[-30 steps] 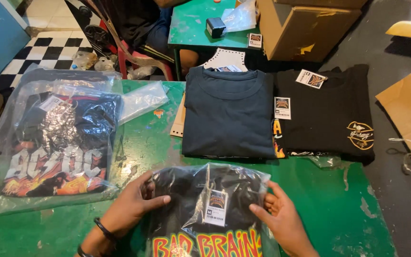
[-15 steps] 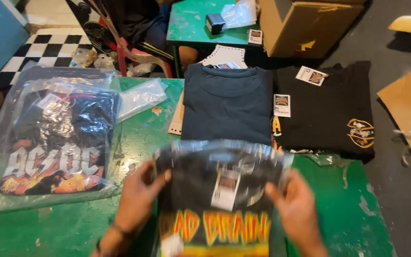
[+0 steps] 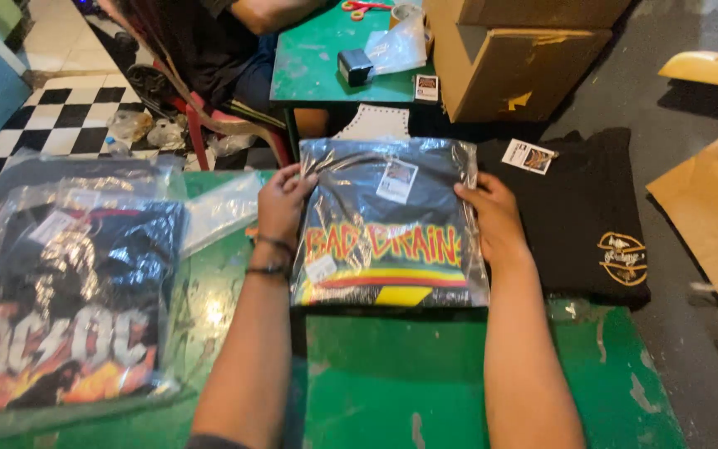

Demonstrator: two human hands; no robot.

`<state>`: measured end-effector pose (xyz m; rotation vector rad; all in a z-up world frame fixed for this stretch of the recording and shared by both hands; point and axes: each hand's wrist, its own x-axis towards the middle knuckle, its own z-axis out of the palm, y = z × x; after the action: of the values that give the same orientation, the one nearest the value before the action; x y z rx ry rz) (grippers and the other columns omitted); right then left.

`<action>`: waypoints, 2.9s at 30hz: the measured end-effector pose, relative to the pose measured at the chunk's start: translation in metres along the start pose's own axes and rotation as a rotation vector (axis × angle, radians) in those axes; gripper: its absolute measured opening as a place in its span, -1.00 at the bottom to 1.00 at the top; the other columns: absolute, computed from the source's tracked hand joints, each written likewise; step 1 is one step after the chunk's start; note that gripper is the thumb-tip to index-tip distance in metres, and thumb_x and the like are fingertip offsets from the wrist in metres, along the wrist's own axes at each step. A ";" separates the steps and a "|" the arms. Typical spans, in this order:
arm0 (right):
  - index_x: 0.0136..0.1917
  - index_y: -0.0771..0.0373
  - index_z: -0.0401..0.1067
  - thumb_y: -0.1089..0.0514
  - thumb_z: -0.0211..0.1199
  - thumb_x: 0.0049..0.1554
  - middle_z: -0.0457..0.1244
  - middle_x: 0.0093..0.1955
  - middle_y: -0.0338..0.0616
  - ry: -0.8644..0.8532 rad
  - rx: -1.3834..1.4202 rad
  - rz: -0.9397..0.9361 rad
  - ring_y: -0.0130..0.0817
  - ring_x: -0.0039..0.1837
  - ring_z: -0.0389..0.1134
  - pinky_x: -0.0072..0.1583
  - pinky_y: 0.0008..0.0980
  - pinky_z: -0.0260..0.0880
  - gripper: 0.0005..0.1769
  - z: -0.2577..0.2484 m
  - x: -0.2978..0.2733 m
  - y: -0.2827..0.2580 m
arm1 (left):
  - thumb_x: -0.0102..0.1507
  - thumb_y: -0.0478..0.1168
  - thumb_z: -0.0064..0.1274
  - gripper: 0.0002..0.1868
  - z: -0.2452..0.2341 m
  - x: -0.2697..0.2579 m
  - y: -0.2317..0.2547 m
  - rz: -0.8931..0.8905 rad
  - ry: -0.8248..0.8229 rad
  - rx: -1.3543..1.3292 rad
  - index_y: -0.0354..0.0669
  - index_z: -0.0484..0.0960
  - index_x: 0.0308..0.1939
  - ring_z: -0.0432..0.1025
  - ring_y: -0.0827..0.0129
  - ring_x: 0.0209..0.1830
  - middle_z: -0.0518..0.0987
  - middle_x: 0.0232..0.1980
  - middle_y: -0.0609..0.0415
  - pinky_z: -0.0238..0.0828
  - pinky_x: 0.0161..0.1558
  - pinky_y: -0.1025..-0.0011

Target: Unfolding, inspecting, and refolding t-shirts on a table.

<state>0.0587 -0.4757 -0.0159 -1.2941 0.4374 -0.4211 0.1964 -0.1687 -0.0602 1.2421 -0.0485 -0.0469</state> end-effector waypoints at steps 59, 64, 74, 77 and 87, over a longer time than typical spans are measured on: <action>0.36 0.08 0.43 0.02 0.35 0.14 0.30 0.20 -0.18 0.163 -1.278 -0.682 -0.13 0.27 0.32 0.23 -0.13 0.31 -0.48 -0.129 -0.124 -0.039 | 0.29 0.27 -0.03 -0.23 0.131 -0.127 0.046 0.661 -0.476 1.607 0.13 0.28 0.52 0.06 -0.01 0.59 0.23 0.58 -0.10 -0.17 0.49 -0.17; 0.26 0.03 0.48 -0.05 0.34 0.12 0.30 0.12 -0.27 0.261 -1.464 -0.804 -0.22 0.24 0.32 0.17 -0.22 0.29 -0.56 -0.147 -0.120 -0.044 | 0.24 0.15 0.08 -0.23 0.154 -0.159 0.054 0.741 -0.540 1.564 -0.04 0.33 0.48 0.14 -0.01 0.55 0.28 0.54 -0.13 0.01 0.43 -0.19; 0.27 0.06 0.35 0.02 0.29 0.12 0.30 -0.10 -0.12 0.607 -1.252 -0.441 0.10 0.00 0.43 -0.02 0.11 0.41 -0.55 -0.165 -0.131 -0.064 | 0.19 -0.03 0.26 -0.33 0.278 -0.209 -0.061 0.667 -0.777 1.015 0.11 0.45 0.38 0.23 0.02 0.51 0.40 0.44 -0.04 0.18 0.38 -0.07; 0.20 0.00 0.31 -0.11 0.24 0.16 0.35 -0.15 -0.15 0.625 -1.177 -0.270 0.12 -0.02 0.46 -0.01 0.15 0.42 -0.61 -0.169 -0.126 -0.062 | 0.22 -0.13 0.25 -0.62 0.288 -0.202 -0.079 0.646 -0.589 0.821 0.16 0.66 0.14 0.43 0.18 0.34 0.61 0.22 0.11 0.33 0.25 0.12; 0.03 0.02 0.46 -0.40 0.10 0.23 0.44 -0.09 -0.04 0.706 -1.141 -0.079 0.18 0.05 0.46 0.02 0.20 0.41 -0.50 -0.169 -0.122 -0.057 | 0.40 -0.20 -0.03 -0.80 0.289 -0.202 -0.044 0.421 -0.361 0.564 0.05 0.65 0.04 0.65 0.00 -0.14 0.75 -0.22 -0.05 0.56 -0.12 0.20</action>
<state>-0.1371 -0.5625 0.0116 -2.2520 1.3501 -0.7431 -0.0240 -0.4437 -0.0114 1.7490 -0.6731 0.1178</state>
